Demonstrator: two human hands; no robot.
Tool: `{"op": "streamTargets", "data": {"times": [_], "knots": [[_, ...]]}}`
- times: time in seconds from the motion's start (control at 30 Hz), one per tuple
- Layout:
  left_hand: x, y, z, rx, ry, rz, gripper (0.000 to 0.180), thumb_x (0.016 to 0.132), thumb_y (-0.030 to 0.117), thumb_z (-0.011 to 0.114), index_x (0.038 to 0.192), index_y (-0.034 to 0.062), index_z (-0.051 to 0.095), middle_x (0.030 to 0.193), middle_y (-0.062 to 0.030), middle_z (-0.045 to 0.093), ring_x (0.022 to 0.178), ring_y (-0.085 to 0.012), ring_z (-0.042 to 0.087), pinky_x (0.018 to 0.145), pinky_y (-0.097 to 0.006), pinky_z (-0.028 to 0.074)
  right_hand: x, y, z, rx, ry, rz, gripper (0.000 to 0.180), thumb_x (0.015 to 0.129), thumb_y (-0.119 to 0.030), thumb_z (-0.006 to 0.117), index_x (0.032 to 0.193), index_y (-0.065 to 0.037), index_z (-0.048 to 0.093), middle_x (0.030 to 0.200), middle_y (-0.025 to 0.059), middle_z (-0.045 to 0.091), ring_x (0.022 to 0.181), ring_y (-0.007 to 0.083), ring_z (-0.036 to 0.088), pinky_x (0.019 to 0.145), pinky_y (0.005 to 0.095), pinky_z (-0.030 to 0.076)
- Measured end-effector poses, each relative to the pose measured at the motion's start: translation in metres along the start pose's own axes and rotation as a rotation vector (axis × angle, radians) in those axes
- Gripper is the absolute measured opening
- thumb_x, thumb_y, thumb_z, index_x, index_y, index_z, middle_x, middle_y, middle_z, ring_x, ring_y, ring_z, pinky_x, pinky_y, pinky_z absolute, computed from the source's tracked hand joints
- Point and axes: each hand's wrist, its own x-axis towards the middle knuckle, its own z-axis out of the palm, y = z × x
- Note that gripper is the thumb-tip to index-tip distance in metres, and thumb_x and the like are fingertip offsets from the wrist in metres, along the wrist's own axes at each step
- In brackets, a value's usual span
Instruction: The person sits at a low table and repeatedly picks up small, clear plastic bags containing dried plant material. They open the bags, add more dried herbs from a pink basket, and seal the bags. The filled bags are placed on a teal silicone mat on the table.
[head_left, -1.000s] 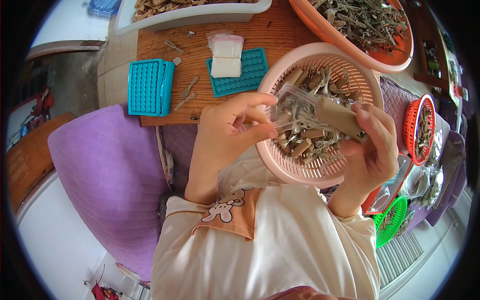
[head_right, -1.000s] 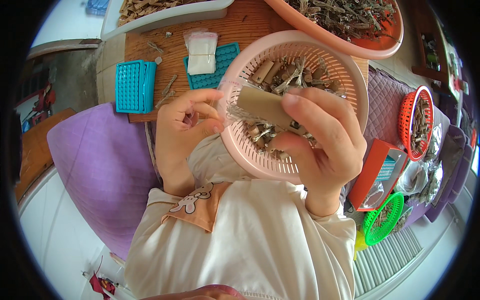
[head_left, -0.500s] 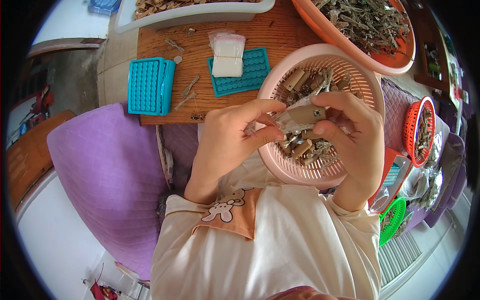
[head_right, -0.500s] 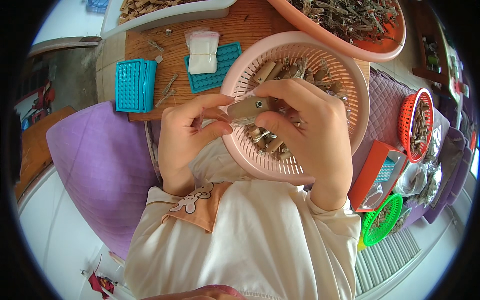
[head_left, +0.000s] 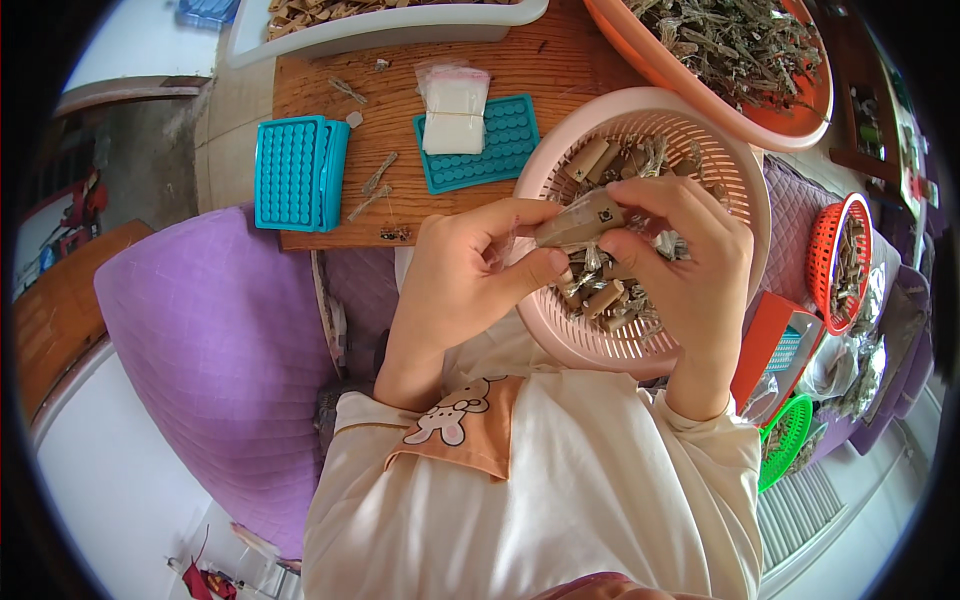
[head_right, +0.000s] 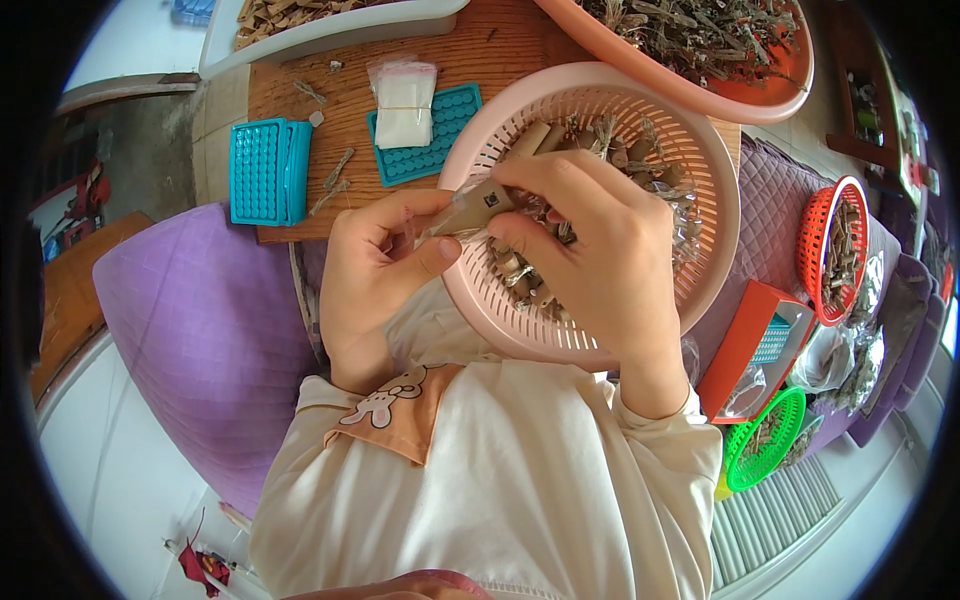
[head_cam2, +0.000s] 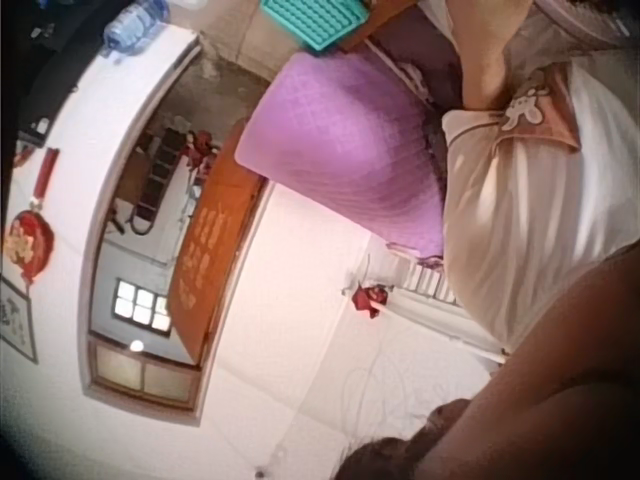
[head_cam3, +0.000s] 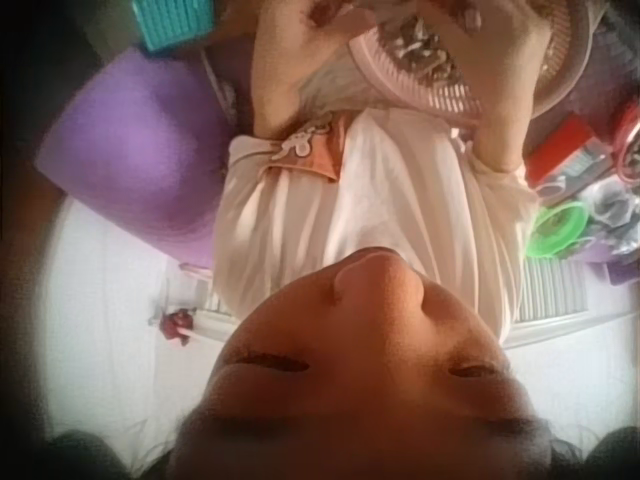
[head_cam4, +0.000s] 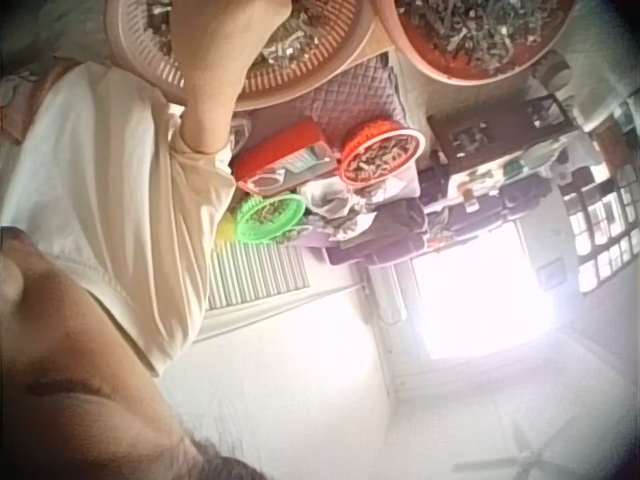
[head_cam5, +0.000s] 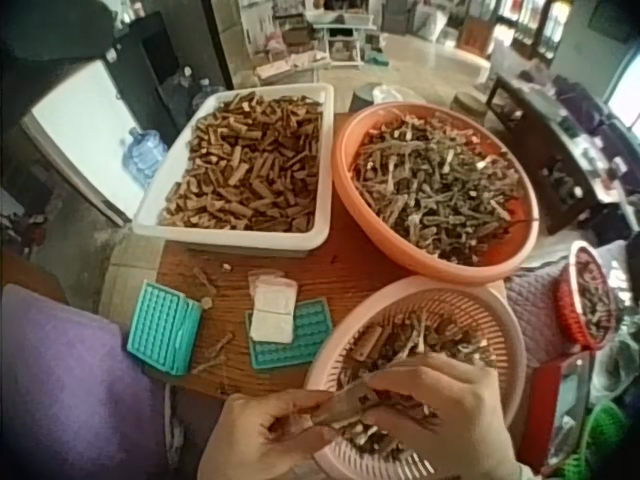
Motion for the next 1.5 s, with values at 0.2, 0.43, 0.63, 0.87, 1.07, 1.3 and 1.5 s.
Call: {"op": "streamTargets", "data": {"times": [0.2, 0.43, 0.63, 0.87, 1.07, 1.3, 1.5], "knots": [[0.001, 0.007, -0.001, 0.082, -0.024, 0.006, 0.033, 0.070, 0.020, 0.071, 0.095, 0.0010, 0.062, 0.062, -0.0047, 0.058, 0.048, -0.0025, 0.040, 0.043, -0.020, 0.034, 0.002, 0.005, 0.002, -0.011, -0.057, -0.261, 0.030, 0.057, -0.007, 0.072, 0.086, -0.006, 0.062, 0.081, 0.0044, 0.061, 0.078, 0.0221, 0.058, 0.067, 0.0319, 0.047], [0.005, 0.005, 0.009, -0.022, -0.032, -0.058, 0.028, 0.074, 0.015, 0.068, 0.097, -0.0002, 0.061, 0.069, -0.0027, 0.062, 0.054, -0.0012, 0.045, 0.047, -0.017, 0.037, -0.007, 0.012, 0.016, -0.089, -0.082, -0.239, 0.038, 0.057, -0.005, 0.072, 0.092, -0.007, 0.058, 0.076, 0.0037, 0.060, 0.088, 0.0220, 0.055, 0.087, 0.0424, 0.037], [0.011, 0.000, 0.015, -0.218, -0.042, 0.004, 0.028, 0.080, 0.019, 0.063, 0.099, -0.0006, 0.060, 0.071, 0.0001, 0.059, 0.057, -0.0009, 0.044, 0.049, -0.016, 0.036, -0.019, 0.026, 0.032, 0.479, 0.239, 0.037, 0.039, 0.062, -0.005, 0.073, 0.096, -0.004, 0.054, 0.094, 0.0073, 0.058, 0.096, 0.0203, 0.052, 0.092, 0.0361, 0.033], [0.006, -0.001, 0.024, -0.281, -0.043, 0.056, 0.029, 0.081, 0.023, 0.062, 0.098, 0.0004, 0.058, 0.072, 0.0017, 0.058, 0.055, -0.0008, 0.042, 0.047, -0.016, 0.032, -0.033, 0.028, 0.023, 0.740, 0.023, 0.263, 0.054, 0.085, -0.036, 0.053, 0.118, 0.005, 0.045, 0.099, 0.0075, 0.057, 0.087, 0.0109, 0.052, 0.077, 0.0219, 0.040], [0.003, 0.005, 0.025, 0.090, -0.019, 0.109, 0.030, 0.079, 0.024, 0.063, 0.099, 0.0024, 0.058, 0.073, -0.0020, 0.061, 0.052, -0.0017, 0.043, 0.046, -0.017, 0.034, -0.033, 0.017, 0.031, 0.820, 0.161, 0.403, 0.025, 0.084, -0.012, 0.057, 0.102, 0.006, 0.056, 0.085, 0.0047, 0.061, 0.074, 0.0052, 0.053, 0.065, 0.0172, 0.043], [0.002, -0.001, 0.036, 0.243, 0.299, 0.352, 0.026, 0.075, 0.016, 0.067, 0.097, 0.0038, 0.060, 0.088, -0.0088, 0.064, 0.058, -0.0063, 0.054, 0.049, -0.019, 0.041, -0.038, 0.018, 0.032, 0.708, 0.339, 0.453, 0.014, 0.080, -0.005, 0.061, 0.089, 0.005, 0.059, 0.082, 0.0049, 0.061, 0.071, 0.0058, 0.054, 0.064, 0.0182, 0.044], [0.009, 0.005, 0.032, 0.624, 0.271, 0.790, 0.025, 0.062, 0.001, 0.070, 0.087, 0.0041, 0.065, 0.096, -0.0126, 0.062, 0.074, -0.0185, 0.062, 0.059, -0.025, 0.052, -0.038, 0.018, 0.032, 0.646, 0.230, 0.348, 0.019, 0.075, -0.001, 0.064, 0.093, 0.004, 0.059, 0.082, 0.0062, 0.060, 0.073, 0.0101, 0.054, 0.065, 0.0218, 0.044]]}}
